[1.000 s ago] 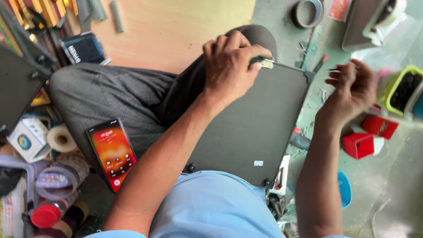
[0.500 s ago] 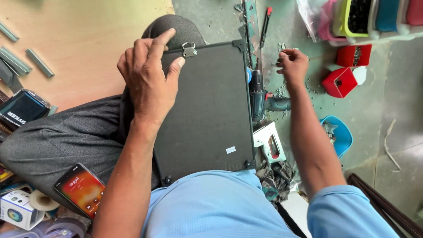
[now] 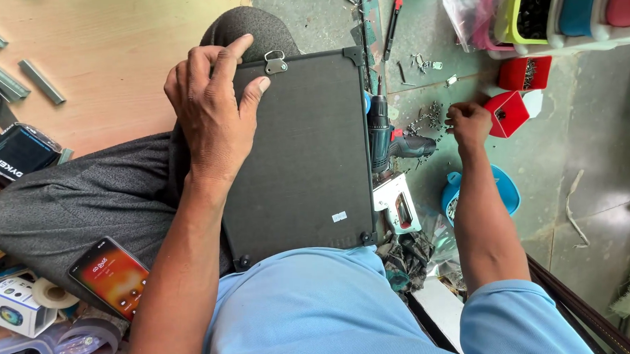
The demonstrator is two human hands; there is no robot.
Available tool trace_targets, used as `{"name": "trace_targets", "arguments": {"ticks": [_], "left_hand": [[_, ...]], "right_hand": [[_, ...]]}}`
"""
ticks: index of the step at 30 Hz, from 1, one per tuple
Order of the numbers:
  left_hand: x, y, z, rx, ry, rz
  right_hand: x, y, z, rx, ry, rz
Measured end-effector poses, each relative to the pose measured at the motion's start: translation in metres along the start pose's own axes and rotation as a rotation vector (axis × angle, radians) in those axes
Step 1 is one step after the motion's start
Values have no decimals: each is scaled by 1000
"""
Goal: Assembling the backing and hardware onto picture frames using a drill and cleaning the frame surface.
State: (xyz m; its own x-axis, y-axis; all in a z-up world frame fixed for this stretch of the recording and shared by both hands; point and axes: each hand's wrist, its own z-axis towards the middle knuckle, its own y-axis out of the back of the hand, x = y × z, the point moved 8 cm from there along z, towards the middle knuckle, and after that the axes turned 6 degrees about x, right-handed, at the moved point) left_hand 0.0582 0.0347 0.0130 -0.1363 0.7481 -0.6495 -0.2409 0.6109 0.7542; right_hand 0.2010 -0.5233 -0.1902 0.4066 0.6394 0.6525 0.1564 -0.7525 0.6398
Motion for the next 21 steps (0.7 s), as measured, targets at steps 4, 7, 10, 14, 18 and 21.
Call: {"name": "trace_targets", "arguments": {"ticks": [4,7,10,14,18,21], "left_hand": [[-2,1,0,2,-12,0],[-2,1,3,2,-7,-2],[-1,6,2,-12,17,6],[-1,9,1,-42,-18,-25],[-2,6,4,-57,-50,-57],[1,-3,3,-59,-45,-62]], "right_hand": [[-6,-3,4,-33,11,-62],[-9,-4,10,-67,67,-149],[-26,-10,23,-77,43,-203],[-58,-15,44,-3,-33,16],[-51,-18,47,85,-72,159],[-66,-17,56,84,-104,156]]}}
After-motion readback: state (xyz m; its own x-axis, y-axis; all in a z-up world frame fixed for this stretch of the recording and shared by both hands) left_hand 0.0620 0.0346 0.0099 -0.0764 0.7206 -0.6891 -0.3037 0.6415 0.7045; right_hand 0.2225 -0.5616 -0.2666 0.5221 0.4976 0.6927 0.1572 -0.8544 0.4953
